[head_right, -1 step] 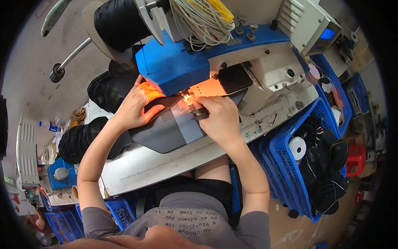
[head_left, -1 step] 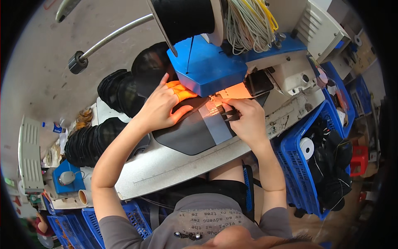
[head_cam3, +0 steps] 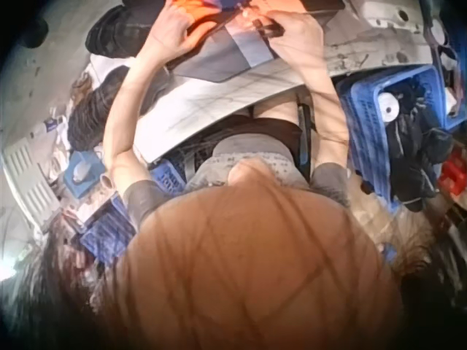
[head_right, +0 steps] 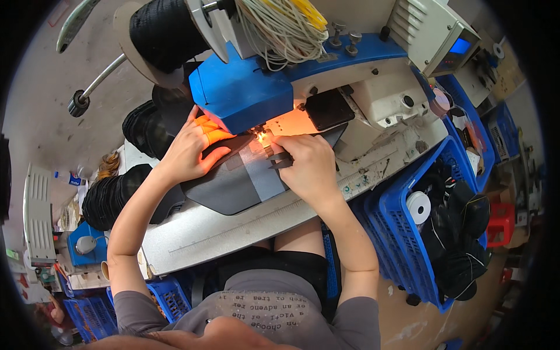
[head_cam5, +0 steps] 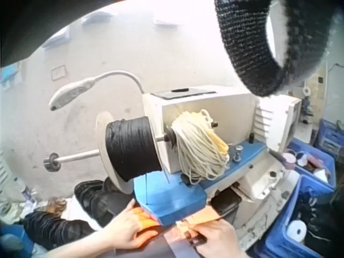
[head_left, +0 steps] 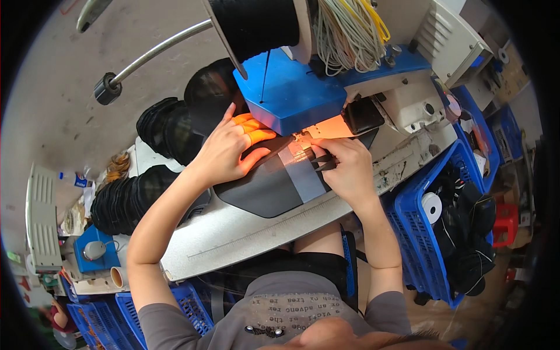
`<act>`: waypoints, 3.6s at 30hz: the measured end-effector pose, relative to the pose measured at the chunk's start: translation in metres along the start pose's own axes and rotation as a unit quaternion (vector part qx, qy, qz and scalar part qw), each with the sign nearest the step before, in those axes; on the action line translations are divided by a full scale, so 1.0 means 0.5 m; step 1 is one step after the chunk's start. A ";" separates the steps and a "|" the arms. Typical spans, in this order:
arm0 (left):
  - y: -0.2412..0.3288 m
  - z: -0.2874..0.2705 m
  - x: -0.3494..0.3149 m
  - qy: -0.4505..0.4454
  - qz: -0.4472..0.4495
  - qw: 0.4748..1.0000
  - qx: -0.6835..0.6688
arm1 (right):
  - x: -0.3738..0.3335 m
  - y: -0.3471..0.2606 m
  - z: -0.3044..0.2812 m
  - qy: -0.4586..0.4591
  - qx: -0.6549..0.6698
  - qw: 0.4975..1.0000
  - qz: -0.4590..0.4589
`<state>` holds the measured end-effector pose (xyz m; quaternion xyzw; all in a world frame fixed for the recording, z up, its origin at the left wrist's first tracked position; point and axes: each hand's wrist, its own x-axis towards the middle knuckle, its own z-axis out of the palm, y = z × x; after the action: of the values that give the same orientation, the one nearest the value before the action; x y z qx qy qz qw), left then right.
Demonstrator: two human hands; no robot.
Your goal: The person uses a sewing machine to stitch the upper part of black boots. They guide the boot through the machine, pausing occasionally to adjust the fabric and trim threads. The person handles multiple boots from a stack on the table, feeding them into the machine one by one.
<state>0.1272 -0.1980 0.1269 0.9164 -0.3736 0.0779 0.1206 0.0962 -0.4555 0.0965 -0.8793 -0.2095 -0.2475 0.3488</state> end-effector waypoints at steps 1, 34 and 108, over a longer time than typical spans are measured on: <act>0.003 0.000 0.000 0.004 -0.002 1.000 0.006 | 0.001 0.001 0.001 0.008 0.006 1.000 -0.012; 0.145 -0.012 -0.021 -0.034 -0.025 0.997 0.062 | -0.004 0.009 0.012 0.027 0.039 0.999 -0.010; 0.212 0.001 -0.119 0.065 -0.151 0.961 0.224 | -0.002 -0.038 0.017 -0.006 -0.041 0.999 0.009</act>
<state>0.0105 -0.2320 0.1301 0.9589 -0.1950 0.1993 -0.0533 0.0877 -0.4372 0.1003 -0.8963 -0.1933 -0.2470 0.3133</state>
